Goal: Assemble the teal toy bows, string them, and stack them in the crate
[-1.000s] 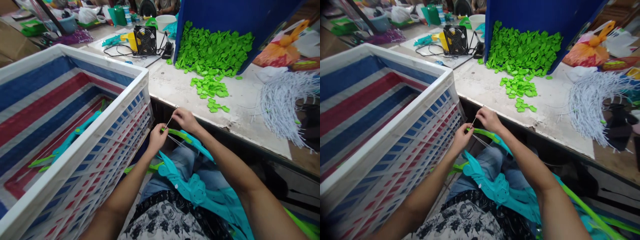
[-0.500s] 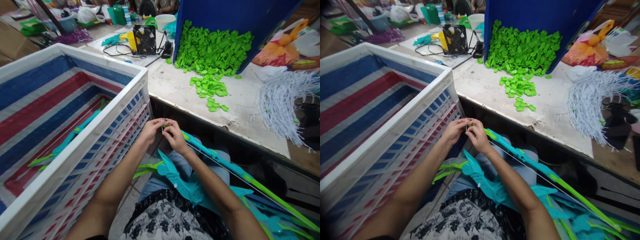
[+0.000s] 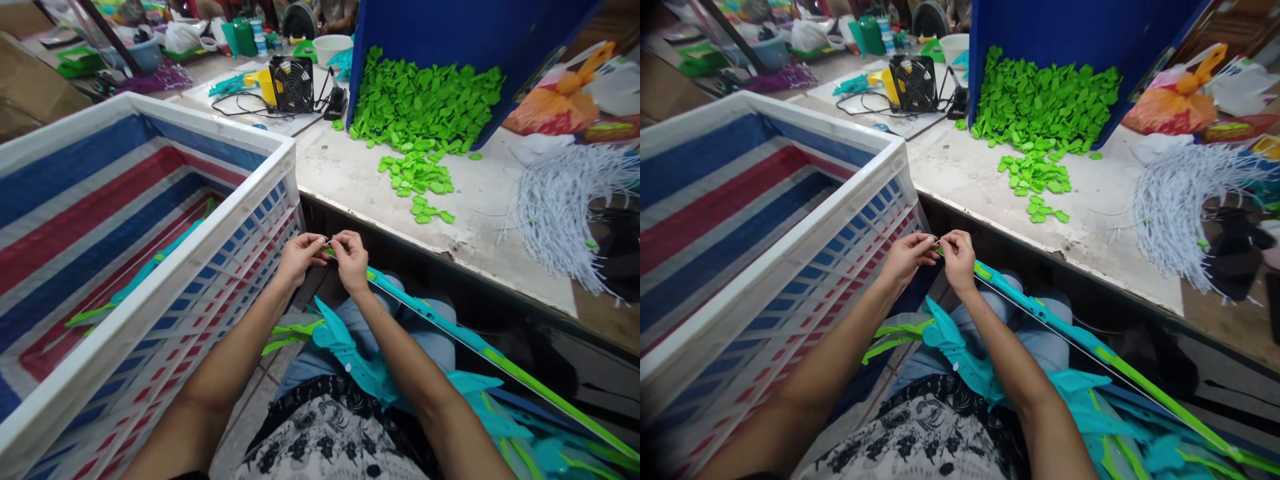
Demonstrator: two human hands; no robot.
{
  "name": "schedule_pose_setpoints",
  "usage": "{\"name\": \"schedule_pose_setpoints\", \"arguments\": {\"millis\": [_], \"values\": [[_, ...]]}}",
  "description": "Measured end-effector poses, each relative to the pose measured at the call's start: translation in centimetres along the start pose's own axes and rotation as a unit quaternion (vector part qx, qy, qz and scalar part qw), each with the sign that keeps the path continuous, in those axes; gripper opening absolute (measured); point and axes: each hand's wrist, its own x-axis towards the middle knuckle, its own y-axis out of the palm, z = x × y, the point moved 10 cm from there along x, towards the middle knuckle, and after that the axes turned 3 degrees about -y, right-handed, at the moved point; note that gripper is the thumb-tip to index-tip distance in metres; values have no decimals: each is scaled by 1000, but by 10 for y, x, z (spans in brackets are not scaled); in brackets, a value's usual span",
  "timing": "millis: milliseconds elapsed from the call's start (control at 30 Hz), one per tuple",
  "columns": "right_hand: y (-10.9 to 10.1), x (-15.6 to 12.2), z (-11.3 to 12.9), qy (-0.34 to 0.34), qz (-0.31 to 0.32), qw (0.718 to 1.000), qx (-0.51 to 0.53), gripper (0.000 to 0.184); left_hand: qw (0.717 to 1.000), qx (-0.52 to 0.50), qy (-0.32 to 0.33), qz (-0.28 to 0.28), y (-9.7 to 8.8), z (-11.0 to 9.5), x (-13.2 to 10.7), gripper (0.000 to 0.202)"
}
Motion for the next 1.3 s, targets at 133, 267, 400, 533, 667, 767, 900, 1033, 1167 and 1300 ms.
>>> {"name": "schedule_pose_setpoints", "arguments": {"millis": [133,267,400,533,667,767,900,1033,1167,1300], "values": [[7,3,9,-32,0,999,-6,11,998,-10,-59,34,-3,5,1,30],[15,-2,9,-54,18,998,13,16,997,-16,-70,32,-3,6,0,28],[20,-2,9,-54,62,996,21,24,997,-44,-59,-18,-3,7,-1,21],[16,3,22,-112,81,990,-31,18,991,-103,-70,-49,-3,6,1,10],[9,10,28,-149,85,982,-76,15,992,-91,-87,15,9,2,4,9],[9,10,32,-180,105,973,-104,16,999,-12,-35,39,12,-8,4,18],[7,8,32,-189,90,959,-191,17,992,117,32,33,14,-13,5,20],[-4,8,17,-142,76,967,-196,17,961,258,103,-12,13,-19,6,18],[-7,2,4,-133,126,967,-176,19,948,294,121,13,18,-15,4,16],[-2,0,-6,-130,157,946,-251,20,930,346,120,41,25,-10,-2,18]]}}
